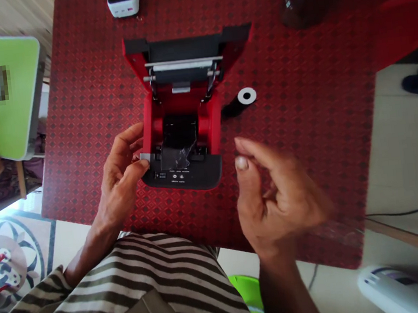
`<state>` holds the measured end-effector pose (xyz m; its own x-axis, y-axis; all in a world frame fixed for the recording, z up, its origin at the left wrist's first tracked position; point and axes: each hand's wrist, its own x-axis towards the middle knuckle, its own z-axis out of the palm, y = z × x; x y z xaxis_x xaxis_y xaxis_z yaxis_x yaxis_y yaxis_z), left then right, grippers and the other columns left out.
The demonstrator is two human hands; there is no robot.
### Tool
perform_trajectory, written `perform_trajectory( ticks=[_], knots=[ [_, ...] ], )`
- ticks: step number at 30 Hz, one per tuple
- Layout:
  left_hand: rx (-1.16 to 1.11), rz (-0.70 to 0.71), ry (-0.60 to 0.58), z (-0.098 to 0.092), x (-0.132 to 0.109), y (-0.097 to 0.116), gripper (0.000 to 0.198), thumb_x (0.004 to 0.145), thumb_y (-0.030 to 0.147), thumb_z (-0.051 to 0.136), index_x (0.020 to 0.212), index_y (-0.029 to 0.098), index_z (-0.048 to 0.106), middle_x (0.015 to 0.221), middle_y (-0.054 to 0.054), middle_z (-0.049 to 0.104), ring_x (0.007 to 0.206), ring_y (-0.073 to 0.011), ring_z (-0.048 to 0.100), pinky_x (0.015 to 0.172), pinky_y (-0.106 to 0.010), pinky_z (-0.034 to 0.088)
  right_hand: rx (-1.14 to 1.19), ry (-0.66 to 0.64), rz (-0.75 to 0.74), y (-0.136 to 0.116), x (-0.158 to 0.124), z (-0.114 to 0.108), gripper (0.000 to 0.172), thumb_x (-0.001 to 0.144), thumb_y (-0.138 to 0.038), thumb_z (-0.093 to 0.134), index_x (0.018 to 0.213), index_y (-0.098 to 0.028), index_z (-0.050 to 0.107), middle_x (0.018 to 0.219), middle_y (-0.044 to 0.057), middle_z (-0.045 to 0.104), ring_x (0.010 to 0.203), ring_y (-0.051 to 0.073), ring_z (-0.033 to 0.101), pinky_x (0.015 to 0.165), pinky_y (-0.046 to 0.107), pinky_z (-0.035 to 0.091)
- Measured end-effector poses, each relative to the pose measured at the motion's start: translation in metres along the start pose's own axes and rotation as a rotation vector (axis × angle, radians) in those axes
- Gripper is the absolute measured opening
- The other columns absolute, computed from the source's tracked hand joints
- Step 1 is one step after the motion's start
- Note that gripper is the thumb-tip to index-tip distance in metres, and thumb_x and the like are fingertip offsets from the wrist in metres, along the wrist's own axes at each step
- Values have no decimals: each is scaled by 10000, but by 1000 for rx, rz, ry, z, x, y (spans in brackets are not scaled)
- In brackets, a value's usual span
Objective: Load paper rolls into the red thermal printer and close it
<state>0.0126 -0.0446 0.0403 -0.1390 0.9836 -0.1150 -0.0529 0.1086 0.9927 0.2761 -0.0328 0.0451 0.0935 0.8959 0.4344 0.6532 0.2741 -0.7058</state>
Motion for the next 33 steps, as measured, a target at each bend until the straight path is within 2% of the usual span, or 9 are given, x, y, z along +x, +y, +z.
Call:
perform_trajectory(
  ticks=[1,3,5,9,13,19,24,28,33],
  knots=[
    [0,12,-13,-2,0,-2,601,1118,348,850,1711,348,751,1651,-91,873,1584,-374,791,1228,-536,674,-34,3,-154,-4,15,-1,278,1216,-292,855,1450,-376,978,1295,64,1014,1101,305,974,1033,483,765],
    [-2,31,-25,-4,1,-7,595,1138,412,869,1720,372,754,1705,-85,851,1641,-392,761,1330,-577,627,-39,-163,-387,-13,46,3,320,1207,-156,838,1441,-331,967,1334,64,1011,1209,297,968,1151,458,743],
    [1,62,-25,-5,2,-12,593,1145,506,899,1710,377,773,1719,-83,843,1618,-399,757,1367,-592,597,-62,-302,-538,-22,74,14,296,1243,-115,747,1403,-269,943,1329,87,1005,1203,299,956,1140,452,738],
    [-11,109,-25,-6,4,-20,626,1166,675,903,1695,357,796,1643,-103,854,1504,-388,774,1331,-593,608,-290,-676,-566,-33,112,40,335,1245,-111,606,1220,-278,895,1213,96,969,1167,346,919,995,464,708],
    [-39,75,-35,-8,4,-20,640,1176,736,879,1684,352,808,1603,-117,842,1456,-386,776,1310,-597,629,-435,-842,-511,-40,122,55,281,1199,-105,606,1212,-233,856,1165,141,927,1061,365,902,880,440,641],
    [-71,46,-40,-9,6,-18,661,1161,792,883,1656,356,831,1531,-107,845,1394,-383,766,1285,-602,627,-478,-883,-527,-32,118,66,276,1157,-130,606,1213,-235,855,1175,144,920,1088,387,888,1054,527,673],
    [-80,42,-47,-9,7,-17,658,1159,796,892,1639,349,834,1537,-107,837,1404,-378,760,1297,-595,621,-482,-965,-533,-36,125,60,233,1156,-177,640,1269,-221,838,1272,172,924,1208,432,900,1112,566,680],
    [-78,50,-52,-10,8,-18,658,1157,808,883,1626,349,835,1553,-111,846,1436,-398,780,1305,-618,625,-540,-957,-485,-45,130,52,191,1172,-224,654,1225,-247,836,1201,165,930,1080,436,909,965,557,682],
    [-76,49,-41,-9,9,-19,635,1129,797,905,1604,378,851,1549,-111,875,1468,-455,800,1292,-640,633,-472,-801,-474,-49,121,41,42,1086,-267,845,1118,-294,844,1061,71,911,930,366,884,803,477,628]
  ],
)
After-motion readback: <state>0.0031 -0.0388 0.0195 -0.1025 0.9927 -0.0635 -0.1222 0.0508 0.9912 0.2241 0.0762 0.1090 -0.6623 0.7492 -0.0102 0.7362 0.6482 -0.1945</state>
